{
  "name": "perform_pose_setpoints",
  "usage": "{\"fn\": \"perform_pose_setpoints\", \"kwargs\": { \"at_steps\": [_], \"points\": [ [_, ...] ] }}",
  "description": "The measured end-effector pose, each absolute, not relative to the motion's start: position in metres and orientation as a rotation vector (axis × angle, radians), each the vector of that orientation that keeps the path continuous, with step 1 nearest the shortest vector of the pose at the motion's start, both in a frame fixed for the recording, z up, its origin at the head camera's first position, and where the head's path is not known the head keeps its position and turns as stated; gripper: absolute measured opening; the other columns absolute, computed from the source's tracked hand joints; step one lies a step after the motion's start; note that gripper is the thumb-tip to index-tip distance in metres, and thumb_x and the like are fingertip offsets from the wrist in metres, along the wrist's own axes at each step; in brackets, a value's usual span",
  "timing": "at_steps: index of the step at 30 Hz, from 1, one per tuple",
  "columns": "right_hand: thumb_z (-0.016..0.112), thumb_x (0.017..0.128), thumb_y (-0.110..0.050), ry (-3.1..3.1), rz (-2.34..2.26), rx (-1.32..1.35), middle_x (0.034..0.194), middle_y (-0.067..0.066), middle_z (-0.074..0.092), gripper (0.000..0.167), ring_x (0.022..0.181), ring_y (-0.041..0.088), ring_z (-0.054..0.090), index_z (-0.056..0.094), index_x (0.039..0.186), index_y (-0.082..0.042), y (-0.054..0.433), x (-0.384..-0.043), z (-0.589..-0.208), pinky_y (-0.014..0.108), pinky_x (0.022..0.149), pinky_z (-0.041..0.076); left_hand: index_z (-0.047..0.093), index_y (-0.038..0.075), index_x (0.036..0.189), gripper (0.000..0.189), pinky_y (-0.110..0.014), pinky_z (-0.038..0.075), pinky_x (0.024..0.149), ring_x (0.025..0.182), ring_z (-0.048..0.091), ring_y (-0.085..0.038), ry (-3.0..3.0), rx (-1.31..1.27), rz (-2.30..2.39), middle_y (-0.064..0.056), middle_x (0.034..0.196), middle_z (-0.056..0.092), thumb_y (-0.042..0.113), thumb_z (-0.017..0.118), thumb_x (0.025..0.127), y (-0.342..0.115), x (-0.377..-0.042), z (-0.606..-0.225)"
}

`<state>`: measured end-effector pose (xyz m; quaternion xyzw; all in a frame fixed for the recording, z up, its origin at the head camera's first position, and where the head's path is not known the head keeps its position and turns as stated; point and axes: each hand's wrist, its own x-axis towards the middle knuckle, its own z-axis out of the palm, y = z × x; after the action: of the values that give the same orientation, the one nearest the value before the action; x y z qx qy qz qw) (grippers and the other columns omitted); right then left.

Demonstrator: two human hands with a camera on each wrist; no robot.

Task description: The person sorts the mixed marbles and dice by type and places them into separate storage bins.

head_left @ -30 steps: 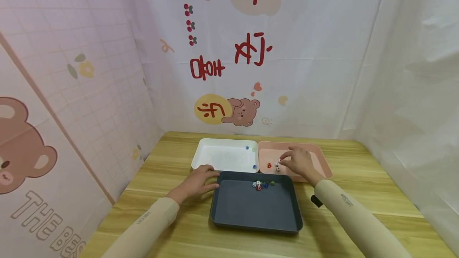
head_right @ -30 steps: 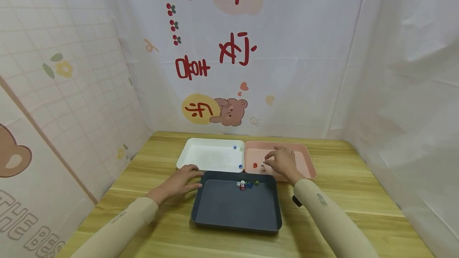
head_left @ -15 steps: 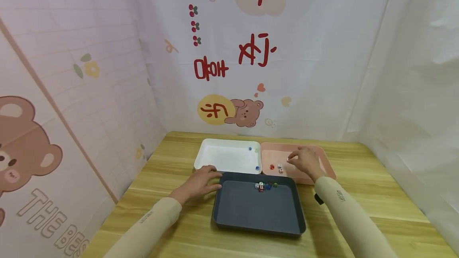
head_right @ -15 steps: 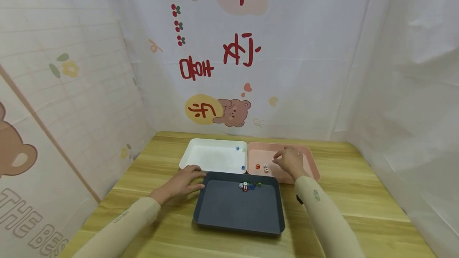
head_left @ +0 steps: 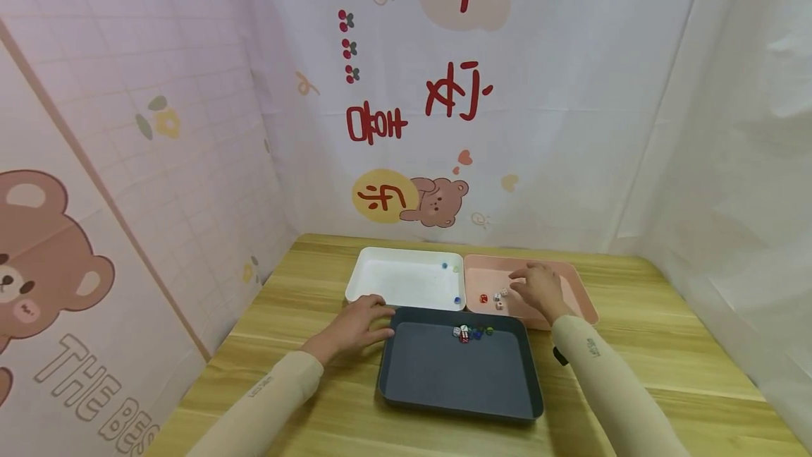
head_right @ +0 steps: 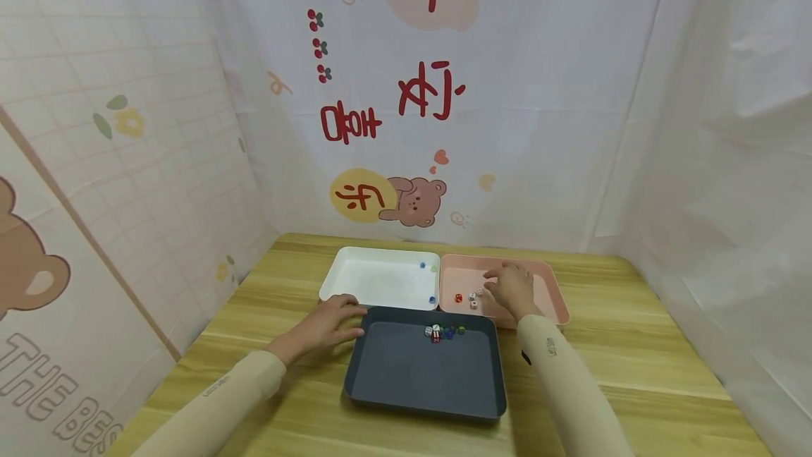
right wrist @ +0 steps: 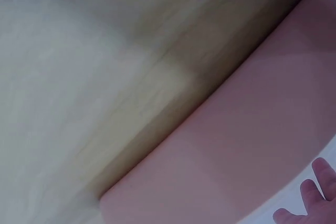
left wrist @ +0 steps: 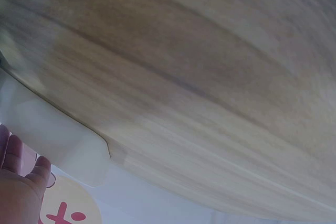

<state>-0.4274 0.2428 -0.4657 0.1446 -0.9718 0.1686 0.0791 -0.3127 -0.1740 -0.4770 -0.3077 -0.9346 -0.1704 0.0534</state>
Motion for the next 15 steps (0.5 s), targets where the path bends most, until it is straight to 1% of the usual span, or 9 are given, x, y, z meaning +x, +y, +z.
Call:
{"fn": "perform_pose_setpoints", "kwargs": {
  "at_steps": [4, 10, 15],
  "points": [
    [0.067, 0.095, -0.02, -2.883, 0.497, 0.432, 0.135, 0.03, 0.054, 0.023, 0.13, 0.05, 0.04, 0.076, 0.113, -0.007, 0.248, -0.426, -0.467, 0.069, 0.101, 0.031, 0.065, 0.009, 0.131, 0.045, -0.05, 0.042, 0.102, 0.12, 0.051, -0.033, -2.846, -0.932, -0.514, -0.014, 0.131, 0.054, 0.037, 0.066, 0.096, -0.173, -0.314, -0.477],
    [0.067, 0.096, -0.021, -2.896, 0.518, 0.423, 0.138, 0.031, 0.051, 0.024, 0.132, 0.049, 0.037, 0.075, 0.115, -0.008, 0.254, -0.427, -0.468, 0.069, 0.104, 0.027, 0.064, 0.01, 0.132, 0.045, -0.049, 0.042, 0.102, 0.122, 0.05, -0.033, -2.855, -0.925, -0.492, -0.013, 0.132, 0.053, 0.038, 0.065, 0.097, -0.173, -0.314, -0.479],
    [0.067, 0.096, -0.02, -2.878, 0.5, 0.481, 0.131, 0.027, 0.058, 0.024, 0.133, 0.047, 0.039, 0.075, 0.113, -0.006, 0.257, -0.425, -0.468, 0.065, 0.108, 0.025, 0.063, 0.009, 0.133, 0.046, -0.051, 0.041, 0.103, 0.124, 0.049, -0.035, -2.867, -0.921, -0.526, -0.015, 0.134, 0.052, 0.037, 0.064, 0.097, -0.173, -0.312, -0.478]
  ]
}}
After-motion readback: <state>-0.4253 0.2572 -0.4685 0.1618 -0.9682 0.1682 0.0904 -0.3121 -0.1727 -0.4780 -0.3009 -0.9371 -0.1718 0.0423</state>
